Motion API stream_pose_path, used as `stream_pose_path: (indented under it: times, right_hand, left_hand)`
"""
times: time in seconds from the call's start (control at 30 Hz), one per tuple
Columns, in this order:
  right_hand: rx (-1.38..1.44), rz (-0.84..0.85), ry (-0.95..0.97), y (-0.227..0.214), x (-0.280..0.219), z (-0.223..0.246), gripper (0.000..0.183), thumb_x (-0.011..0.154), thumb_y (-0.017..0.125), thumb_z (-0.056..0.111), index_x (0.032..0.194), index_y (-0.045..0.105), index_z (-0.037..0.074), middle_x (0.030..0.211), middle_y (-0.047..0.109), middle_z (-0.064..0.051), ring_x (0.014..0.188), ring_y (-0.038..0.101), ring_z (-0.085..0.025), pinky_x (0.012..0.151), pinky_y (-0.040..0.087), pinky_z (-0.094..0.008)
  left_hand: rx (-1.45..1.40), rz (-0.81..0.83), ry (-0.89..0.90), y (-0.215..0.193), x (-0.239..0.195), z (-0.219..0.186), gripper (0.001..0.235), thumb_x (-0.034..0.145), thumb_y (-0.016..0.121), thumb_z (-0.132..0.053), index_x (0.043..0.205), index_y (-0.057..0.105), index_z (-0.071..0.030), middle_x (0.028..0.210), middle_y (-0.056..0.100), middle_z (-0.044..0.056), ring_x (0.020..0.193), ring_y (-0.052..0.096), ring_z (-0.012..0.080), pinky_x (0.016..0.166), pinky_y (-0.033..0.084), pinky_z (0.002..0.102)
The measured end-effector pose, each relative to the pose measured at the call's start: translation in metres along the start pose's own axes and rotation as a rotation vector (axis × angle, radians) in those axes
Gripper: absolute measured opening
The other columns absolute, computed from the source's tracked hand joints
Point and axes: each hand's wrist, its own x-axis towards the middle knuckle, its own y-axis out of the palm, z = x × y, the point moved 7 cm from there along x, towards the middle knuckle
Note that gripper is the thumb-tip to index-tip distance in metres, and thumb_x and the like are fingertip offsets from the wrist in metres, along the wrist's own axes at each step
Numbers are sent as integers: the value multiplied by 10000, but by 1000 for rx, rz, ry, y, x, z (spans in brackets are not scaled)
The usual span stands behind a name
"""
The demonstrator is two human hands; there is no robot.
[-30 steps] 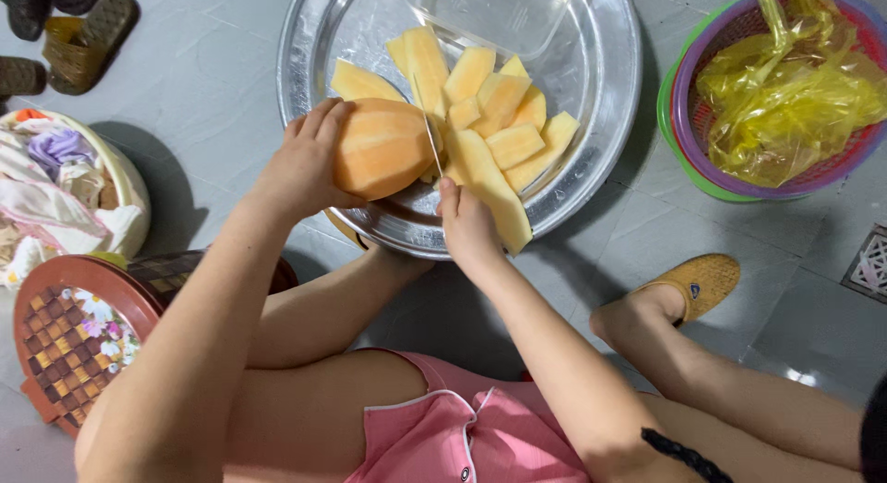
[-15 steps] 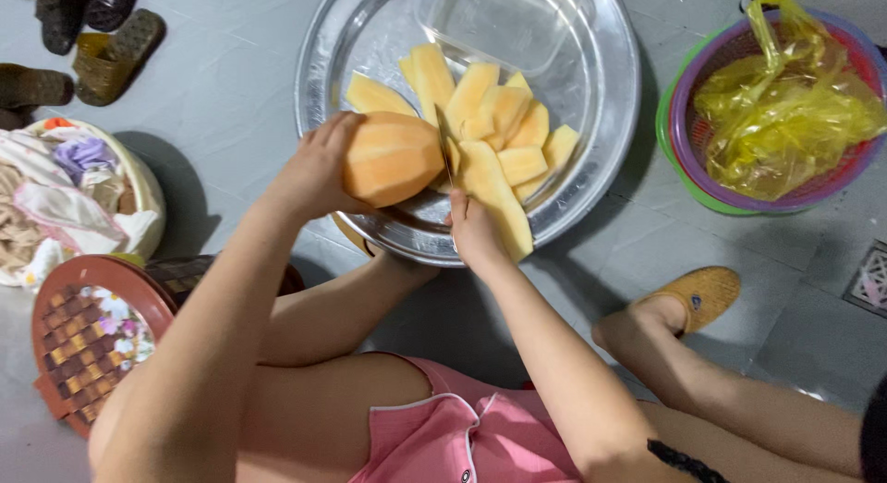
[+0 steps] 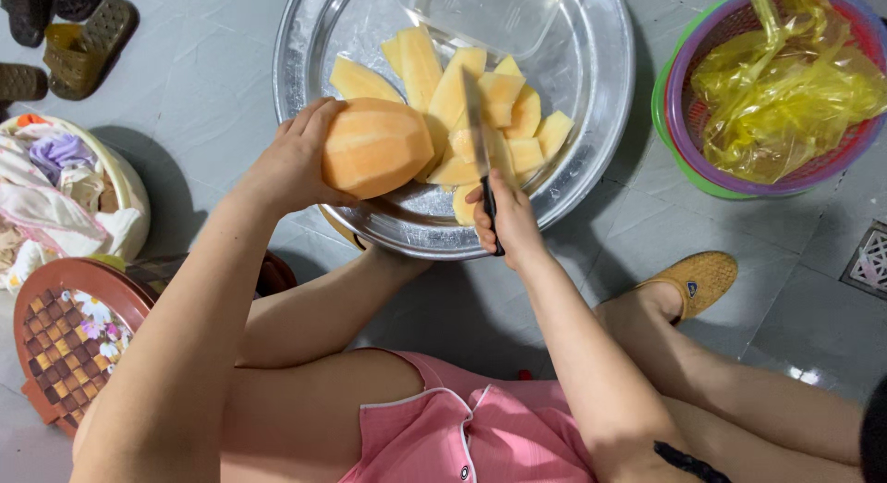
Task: The person sits on the floor and uses a knife to peel the skin off a large yellow melon. They then cut the melon in half and scoop out the seeds and pulp from the center cavity.
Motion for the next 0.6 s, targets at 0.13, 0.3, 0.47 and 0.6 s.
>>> stream_pose_path:
  times: [0.13,0.3,0.47,0.6]
  right_hand:
    - [-64,-72,-227,-1,-6,16,501,1052,452,505,956,563,26,561,421,23,391,377,-69,333,304,-263]
    - [-128,-152,-342,0,-5,24,304,1030,655,291,947,533,26,565,446,25,402,382,-70,346,302,-270]
    - [-210,-169,-372,7,9,24,143,978,695,168,970,633,39,607,500,39,449,424,-54,394,308,-257]
    - [-335,-142,-534,22,17,32,144,1024,697,160,1017,684,17,725,602,25,577,539,-45,511,430,-243]
  left_hand:
    - [23,27,-75,0,-1,-4,1395,420,1030,-286,1573,256,-167,1640,273,156,1463,315,423,1168,361,487]
    - [-14,75,-307,10,-11,15,1545,433,1040,-359,1637,86,-196,1627,241,224,1432,344,466,1141,394,494]
    - [-700,52,-499,32,-23,58,1411,638,883,-575,1609,-16,-86,1524,416,233,1382,465,365,1069,468,475]
    - [-1189,-153,-768,66,-27,82,966,860,490,-742,1511,450,-31,1466,577,150,1292,600,318,997,526,522]
